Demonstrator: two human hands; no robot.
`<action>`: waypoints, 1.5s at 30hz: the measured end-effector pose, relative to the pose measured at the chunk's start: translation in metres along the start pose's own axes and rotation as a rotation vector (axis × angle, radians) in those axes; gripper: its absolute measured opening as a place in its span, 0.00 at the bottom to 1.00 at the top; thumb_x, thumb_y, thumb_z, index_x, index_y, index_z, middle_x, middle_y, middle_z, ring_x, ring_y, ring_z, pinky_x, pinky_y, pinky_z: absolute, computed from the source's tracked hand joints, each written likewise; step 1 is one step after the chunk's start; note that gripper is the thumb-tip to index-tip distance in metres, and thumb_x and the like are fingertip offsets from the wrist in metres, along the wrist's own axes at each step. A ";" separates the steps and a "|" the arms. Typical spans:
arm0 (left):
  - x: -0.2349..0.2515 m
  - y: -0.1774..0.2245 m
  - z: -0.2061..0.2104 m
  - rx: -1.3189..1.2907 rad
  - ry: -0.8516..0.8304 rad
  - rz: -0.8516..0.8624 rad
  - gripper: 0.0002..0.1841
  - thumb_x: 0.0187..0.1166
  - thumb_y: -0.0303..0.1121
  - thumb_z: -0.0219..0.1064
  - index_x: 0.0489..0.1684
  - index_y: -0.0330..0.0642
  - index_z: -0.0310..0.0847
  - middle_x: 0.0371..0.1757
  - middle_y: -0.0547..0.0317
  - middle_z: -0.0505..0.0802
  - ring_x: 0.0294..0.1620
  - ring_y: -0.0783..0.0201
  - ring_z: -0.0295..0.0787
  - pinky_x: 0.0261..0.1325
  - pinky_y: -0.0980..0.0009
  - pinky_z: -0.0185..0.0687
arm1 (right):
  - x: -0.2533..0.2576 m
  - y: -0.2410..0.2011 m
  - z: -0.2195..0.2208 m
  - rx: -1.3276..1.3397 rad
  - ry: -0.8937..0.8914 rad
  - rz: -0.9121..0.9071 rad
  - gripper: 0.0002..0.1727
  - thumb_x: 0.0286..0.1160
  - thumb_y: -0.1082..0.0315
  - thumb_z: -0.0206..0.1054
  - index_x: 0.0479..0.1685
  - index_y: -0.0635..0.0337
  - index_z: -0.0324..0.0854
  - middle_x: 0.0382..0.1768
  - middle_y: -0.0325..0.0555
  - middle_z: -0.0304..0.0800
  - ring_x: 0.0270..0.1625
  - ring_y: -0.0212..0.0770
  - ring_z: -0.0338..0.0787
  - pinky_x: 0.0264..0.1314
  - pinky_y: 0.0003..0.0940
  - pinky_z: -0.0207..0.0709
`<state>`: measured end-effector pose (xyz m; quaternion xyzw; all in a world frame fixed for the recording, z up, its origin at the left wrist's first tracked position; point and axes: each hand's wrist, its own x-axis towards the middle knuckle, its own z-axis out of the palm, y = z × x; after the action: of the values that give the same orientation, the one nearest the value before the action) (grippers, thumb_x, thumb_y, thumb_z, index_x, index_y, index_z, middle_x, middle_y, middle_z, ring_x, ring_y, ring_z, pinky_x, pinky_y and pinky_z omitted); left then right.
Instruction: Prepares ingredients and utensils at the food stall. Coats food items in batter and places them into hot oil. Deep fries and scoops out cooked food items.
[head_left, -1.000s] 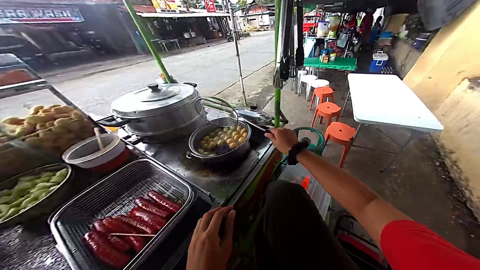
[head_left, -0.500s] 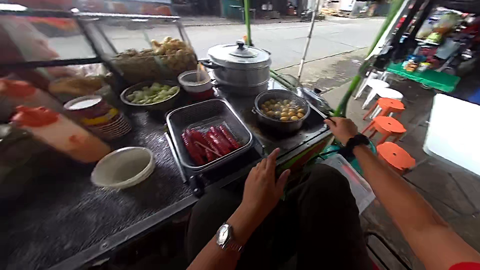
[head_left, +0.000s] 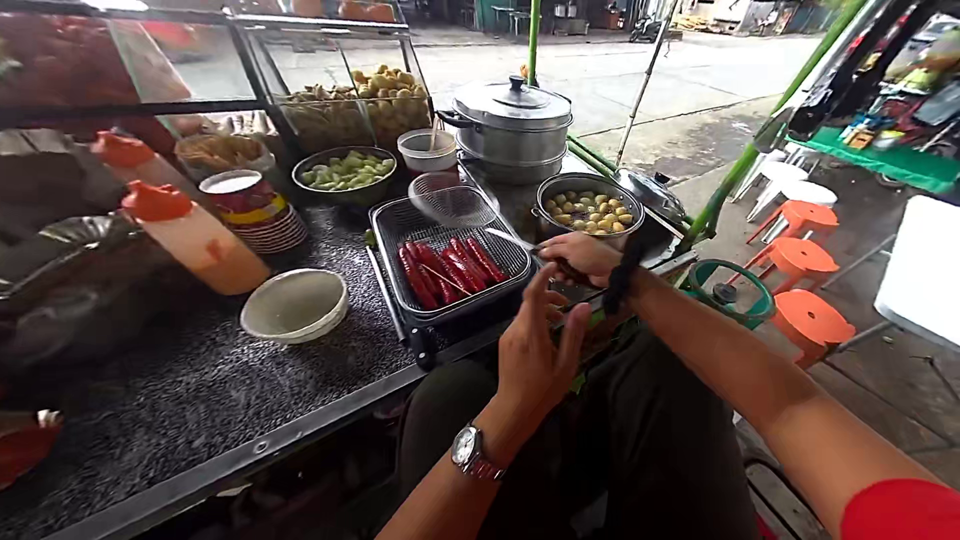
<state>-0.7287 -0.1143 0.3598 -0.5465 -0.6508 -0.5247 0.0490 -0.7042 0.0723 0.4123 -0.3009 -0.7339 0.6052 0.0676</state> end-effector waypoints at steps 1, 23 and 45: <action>0.000 -0.001 -0.003 -0.026 0.039 0.013 0.32 0.90 0.49 0.52 0.85 0.34 0.61 0.46 0.50 0.93 0.41 0.61 0.93 0.45 0.58 0.90 | 0.007 -0.002 0.017 0.002 -0.029 -0.004 0.18 0.91 0.66 0.54 0.71 0.65 0.75 0.27 0.39 0.83 0.18 0.28 0.75 0.21 0.22 0.71; -0.026 0.011 -0.036 0.083 -0.130 0.082 0.36 0.93 0.56 0.37 0.83 0.31 0.60 0.55 0.37 0.87 0.48 0.56 0.90 0.51 0.58 0.86 | -0.165 0.185 -0.174 0.056 0.638 0.144 0.29 0.92 0.51 0.54 0.82 0.60 0.68 0.72 0.56 0.78 0.70 0.50 0.80 0.70 0.52 0.76; -0.045 -0.069 0.219 -0.312 -0.559 -1.203 0.34 0.91 0.46 0.57 0.86 0.29 0.57 0.81 0.27 0.72 0.80 0.37 0.71 0.79 0.44 0.68 | -0.182 0.447 -0.154 0.886 1.033 0.454 0.32 0.87 0.55 0.63 0.83 0.60 0.59 0.62 0.61 0.82 0.53 0.50 0.88 0.51 0.45 0.84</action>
<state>-0.6519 0.0274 0.1911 -0.2050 -0.7464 -0.3875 -0.5008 -0.3244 0.1463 0.0849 -0.6387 -0.2126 0.6255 0.3945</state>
